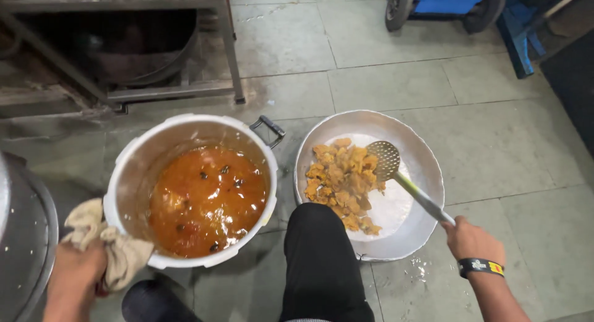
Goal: The person scoops cooked chicken curry from a white pressure cooker into a large metal tray using a slotted spoon. The person holds the cooker with a cloth in the left hand and repeatedly transfers solid pieces of chicken from the sauce into the tray.
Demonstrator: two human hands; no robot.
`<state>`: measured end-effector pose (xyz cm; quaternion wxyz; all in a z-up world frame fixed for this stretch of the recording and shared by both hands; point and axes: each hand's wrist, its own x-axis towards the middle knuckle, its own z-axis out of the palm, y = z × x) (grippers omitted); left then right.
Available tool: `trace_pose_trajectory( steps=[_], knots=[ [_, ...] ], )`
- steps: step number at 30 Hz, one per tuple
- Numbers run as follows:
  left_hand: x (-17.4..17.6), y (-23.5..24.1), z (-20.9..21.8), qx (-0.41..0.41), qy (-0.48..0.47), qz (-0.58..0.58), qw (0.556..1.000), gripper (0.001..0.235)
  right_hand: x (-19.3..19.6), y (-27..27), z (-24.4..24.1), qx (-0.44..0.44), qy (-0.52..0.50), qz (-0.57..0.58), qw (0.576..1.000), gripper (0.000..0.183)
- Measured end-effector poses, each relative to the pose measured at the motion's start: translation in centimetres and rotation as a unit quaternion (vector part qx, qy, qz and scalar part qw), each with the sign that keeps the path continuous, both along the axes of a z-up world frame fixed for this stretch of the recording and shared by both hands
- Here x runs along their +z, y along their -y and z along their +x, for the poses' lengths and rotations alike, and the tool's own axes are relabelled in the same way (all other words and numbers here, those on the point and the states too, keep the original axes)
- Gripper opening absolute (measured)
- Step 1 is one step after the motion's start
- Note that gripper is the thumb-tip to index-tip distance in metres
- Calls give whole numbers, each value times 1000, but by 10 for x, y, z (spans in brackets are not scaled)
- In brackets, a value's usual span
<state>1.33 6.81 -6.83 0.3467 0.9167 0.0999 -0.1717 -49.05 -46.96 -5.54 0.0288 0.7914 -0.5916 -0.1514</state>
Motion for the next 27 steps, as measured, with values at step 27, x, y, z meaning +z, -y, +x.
trace_pose_trajectory(
  steps=[27],
  knots=[
    [-99, -46, -41, 113, 2, -9, 993, 75, -106, -83, 197, 176, 543, 337, 748, 19]
  ],
)
